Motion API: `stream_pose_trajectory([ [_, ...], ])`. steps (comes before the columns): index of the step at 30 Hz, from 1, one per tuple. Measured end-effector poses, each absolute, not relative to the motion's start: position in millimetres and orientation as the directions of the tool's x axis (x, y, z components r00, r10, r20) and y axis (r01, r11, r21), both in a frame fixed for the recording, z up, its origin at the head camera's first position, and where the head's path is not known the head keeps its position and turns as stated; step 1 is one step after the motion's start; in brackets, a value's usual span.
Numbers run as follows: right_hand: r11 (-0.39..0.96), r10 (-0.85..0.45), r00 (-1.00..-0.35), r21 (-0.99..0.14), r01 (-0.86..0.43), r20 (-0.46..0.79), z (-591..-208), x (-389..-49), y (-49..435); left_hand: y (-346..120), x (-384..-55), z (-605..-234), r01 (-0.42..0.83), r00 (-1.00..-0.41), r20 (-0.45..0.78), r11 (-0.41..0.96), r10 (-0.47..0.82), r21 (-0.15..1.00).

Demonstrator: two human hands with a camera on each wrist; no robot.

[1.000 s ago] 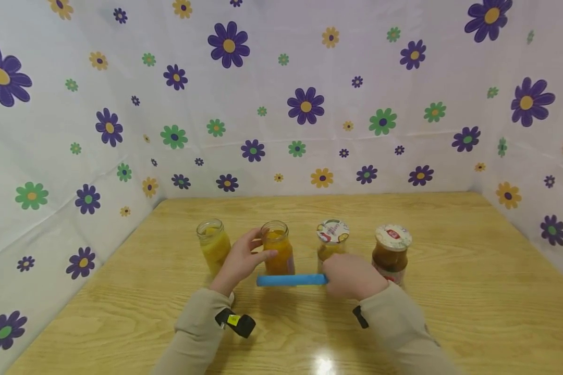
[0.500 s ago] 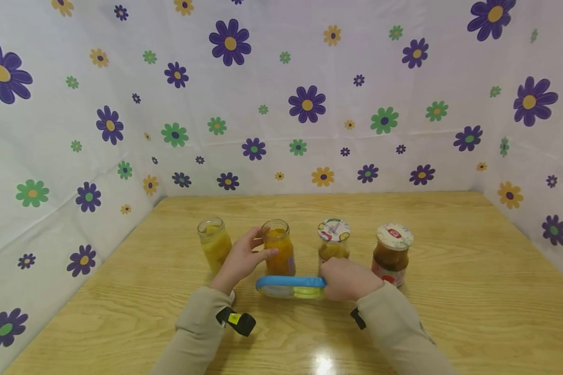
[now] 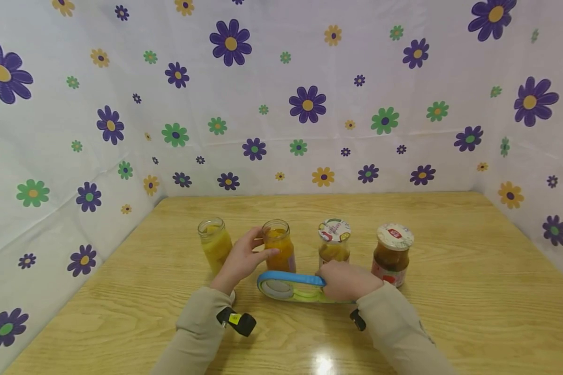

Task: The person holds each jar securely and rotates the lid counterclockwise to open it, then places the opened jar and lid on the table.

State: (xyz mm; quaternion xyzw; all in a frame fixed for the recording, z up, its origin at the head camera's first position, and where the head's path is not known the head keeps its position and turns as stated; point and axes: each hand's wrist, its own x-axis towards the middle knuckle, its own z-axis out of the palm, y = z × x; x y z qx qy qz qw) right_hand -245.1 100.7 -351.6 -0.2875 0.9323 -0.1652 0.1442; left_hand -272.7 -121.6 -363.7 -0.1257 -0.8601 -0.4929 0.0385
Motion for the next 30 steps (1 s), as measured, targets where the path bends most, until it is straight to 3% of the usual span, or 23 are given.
stream_pose_trajectory([
  [17, 0.779, -0.593, -0.787, -0.368, -0.507, -0.171, -353.8, -247.8, 103.8, -121.6, -272.1, -363.9, 0.258, -0.965, 0.193, 0.485, 0.18, 0.836],
  [30, 0.773, -0.575, -0.803, -0.428, -0.469, -0.158, -353.5, -244.6, 101.9, -121.6, -271.9, -364.2, 0.258, -0.965, 0.194, 0.48, 0.178, 0.838],
])
